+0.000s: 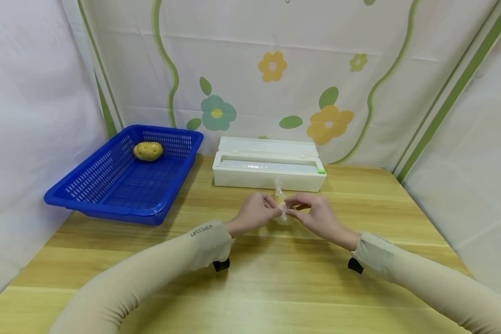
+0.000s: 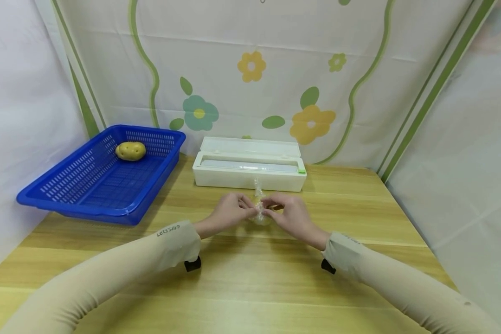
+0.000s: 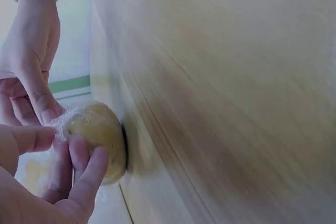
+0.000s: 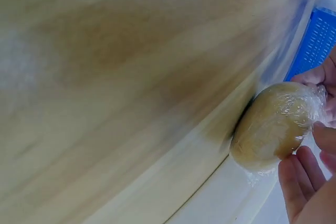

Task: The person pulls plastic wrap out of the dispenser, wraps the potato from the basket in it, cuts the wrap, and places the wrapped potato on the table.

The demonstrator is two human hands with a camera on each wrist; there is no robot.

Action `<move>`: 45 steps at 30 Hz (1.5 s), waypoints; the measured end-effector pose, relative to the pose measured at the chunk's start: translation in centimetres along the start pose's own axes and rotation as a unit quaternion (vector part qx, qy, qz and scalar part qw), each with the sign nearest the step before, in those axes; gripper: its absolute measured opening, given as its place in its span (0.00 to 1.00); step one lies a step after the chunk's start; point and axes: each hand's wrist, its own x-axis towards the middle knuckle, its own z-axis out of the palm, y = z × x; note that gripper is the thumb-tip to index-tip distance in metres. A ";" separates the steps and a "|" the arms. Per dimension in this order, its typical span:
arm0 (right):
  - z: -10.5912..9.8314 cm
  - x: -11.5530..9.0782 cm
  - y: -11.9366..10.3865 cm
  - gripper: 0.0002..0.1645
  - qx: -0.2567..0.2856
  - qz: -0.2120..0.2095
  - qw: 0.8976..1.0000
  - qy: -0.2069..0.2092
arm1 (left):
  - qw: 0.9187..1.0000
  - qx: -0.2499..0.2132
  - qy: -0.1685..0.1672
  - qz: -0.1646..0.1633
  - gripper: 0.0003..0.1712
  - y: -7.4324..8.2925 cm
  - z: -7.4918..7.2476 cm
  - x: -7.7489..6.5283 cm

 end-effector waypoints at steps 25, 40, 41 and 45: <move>-1.3 0.4 1.1 0.27 -0.037 0.028 0.995 -0.086 | 0.997 -0.013 -0.069 0.012 0.21 -0.6 -1.0 0.5; -0.7 0.9 1.0 0.11 -0.011 0.019 0.995 -0.093 | 0.994 0.081 -0.010 0.075 0.19 -1.0 -0.9 0.8; -0.6 0.9 1.0 0.10 -0.005 0.032 0.996 -0.086 | 0.993 0.086 -0.010 0.077 0.19 -1.0 -0.9 0.8; -0.3 1.2 0.7 0.07 0.015 0.075 0.995 -0.067 | 0.994 0.076 -0.011 0.072 0.21 -1.3 -0.9 0.8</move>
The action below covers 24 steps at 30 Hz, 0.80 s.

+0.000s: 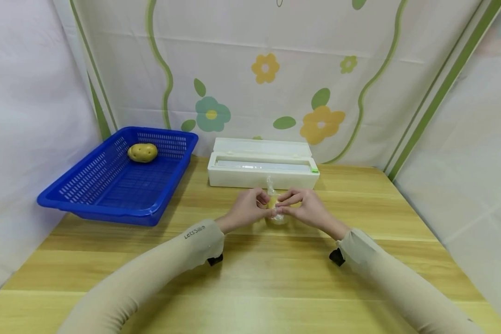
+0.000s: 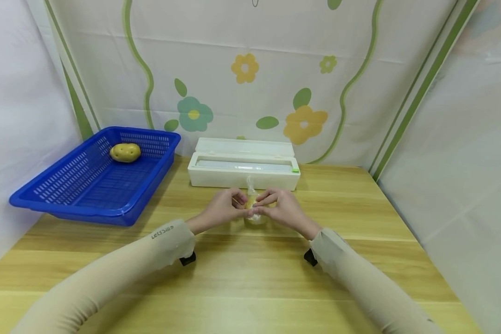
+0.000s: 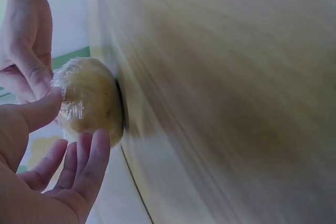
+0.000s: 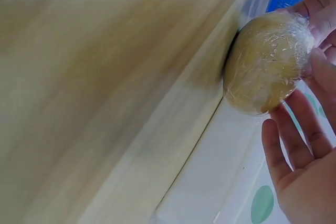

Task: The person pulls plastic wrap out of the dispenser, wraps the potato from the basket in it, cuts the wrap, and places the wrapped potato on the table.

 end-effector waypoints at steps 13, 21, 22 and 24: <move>-0.1 0.7 -0.1 0.06 -0.011 0.041 0.999 0.000 | 0.998 -0.017 -0.050 -0.023 0.32 0.0 -0.4 0.6; -0.1 1.1 -0.4 0.06 -0.039 0.037 0.999 0.003 | 0.999 -0.018 -0.043 -0.019 0.32 -0.2 -0.4 0.7; 0.0 1.2 -0.4 0.07 -0.041 0.035 0.999 0.004 | 0.999 -0.018 -0.043 -0.018 0.31 -0.3 -0.4 0.6; 0.0 1.1 -0.5 0.08 -0.045 0.029 0.999 0.004 | 0.999 -0.019 -0.045 -0.016 0.31 -0.4 -0.4 0.5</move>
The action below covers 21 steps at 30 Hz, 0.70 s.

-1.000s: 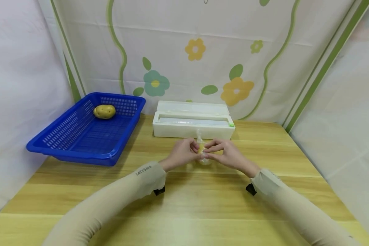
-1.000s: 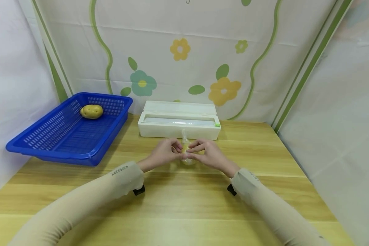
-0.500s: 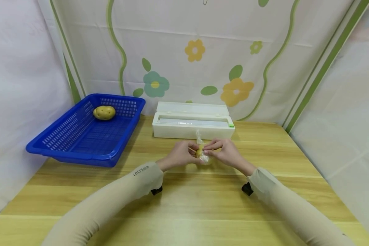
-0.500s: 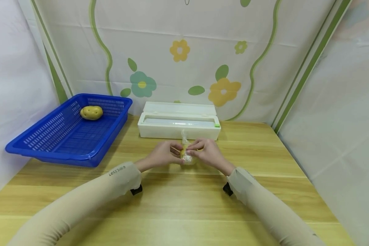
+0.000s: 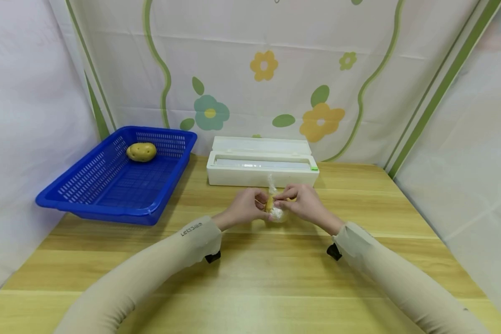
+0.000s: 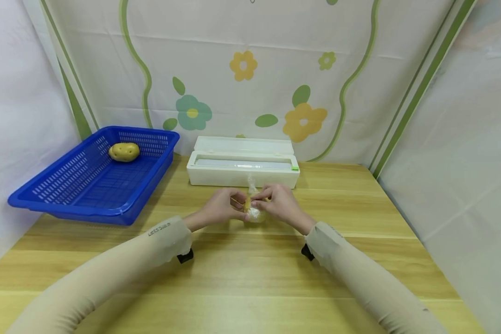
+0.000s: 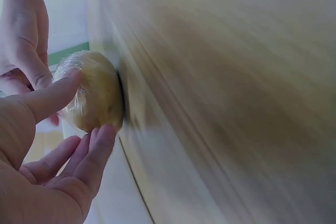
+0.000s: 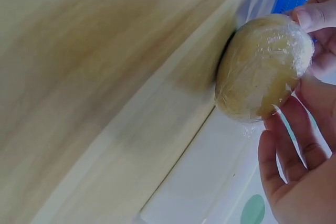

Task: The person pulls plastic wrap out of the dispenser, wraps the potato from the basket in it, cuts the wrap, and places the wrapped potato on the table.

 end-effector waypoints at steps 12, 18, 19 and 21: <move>0.0 0.2 0.5 0.07 0.024 -0.003 1.000 -0.006 | 1.000 0.005 -0.013 -0.004 0.30 0.1 -0.3 -0.3; 0.1 0.1 0.7 0.06 0.025 -0.005 1.000 -0.002 | 1.000 0.011 -0.008 -0.003 0.27 0.1 -0.1 -0.2; 0.1 0.1 0.8 0.06 0.024 -0.007 1.000 -0.002 | 1.000 0.014 -0.005 -0.004 0.27 0.1 0.0 -0.1; 0.1 0.1 0.9 0.07 0.021 -0.010 1.000 -0.002 | 1.000 0.013 0.003 -0.008 0.26 0.2 0.2 -0.1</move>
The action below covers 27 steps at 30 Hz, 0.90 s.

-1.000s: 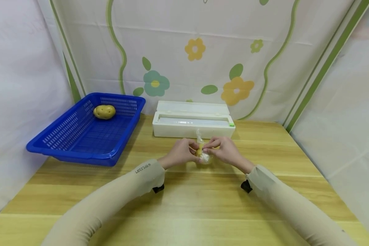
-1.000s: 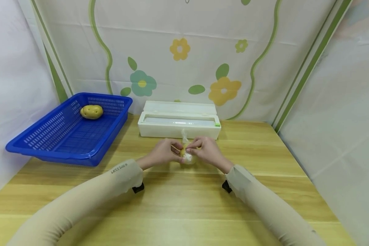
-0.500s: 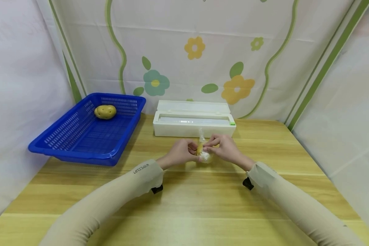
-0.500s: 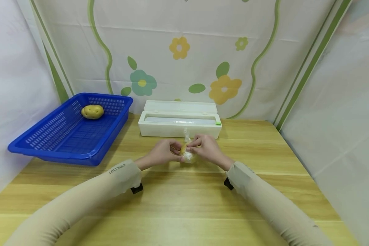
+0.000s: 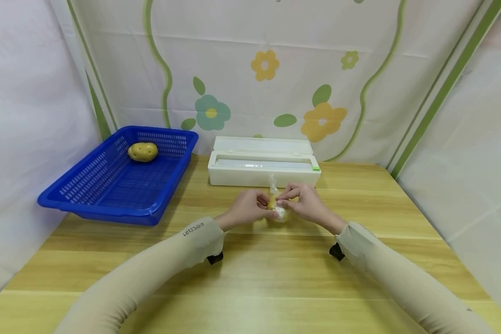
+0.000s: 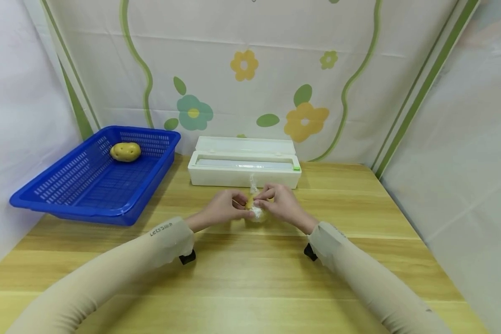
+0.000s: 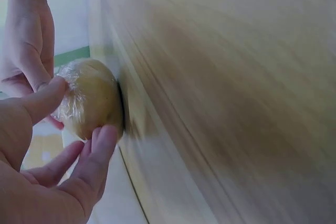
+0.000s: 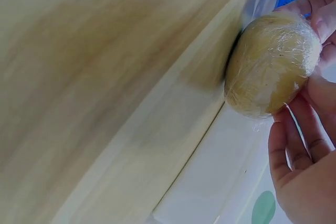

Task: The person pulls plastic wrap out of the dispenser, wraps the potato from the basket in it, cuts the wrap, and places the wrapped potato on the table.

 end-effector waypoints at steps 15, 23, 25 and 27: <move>-0.1 0.3 -0.8 0.08 -0.070 -0.046 0.996 -0.008 | 0.999 0.014 0.025 -0.042 0.31 0.1 -0.5 -0.5; -1.0 2.0 -1.0 0.10 -0.150 -0.068 0.985 -0.047 | 0.998 0.039 0.047 -0.017 0.19 0.9 -0.5 -1.5; -1.2 2.3 -1.2 0.11 -0.176 -0.075 0.980 -0.062 | 0.998 0.043 0.050 -0.004 0.15 1.2 -0.4 -1.6; -1.5 2.6 -1.4 0.12 -0.181 -0.066 0.978 -0.084 | 0.998 0.048 0.052 0.001 0.13 1.5 -0.4 -1.7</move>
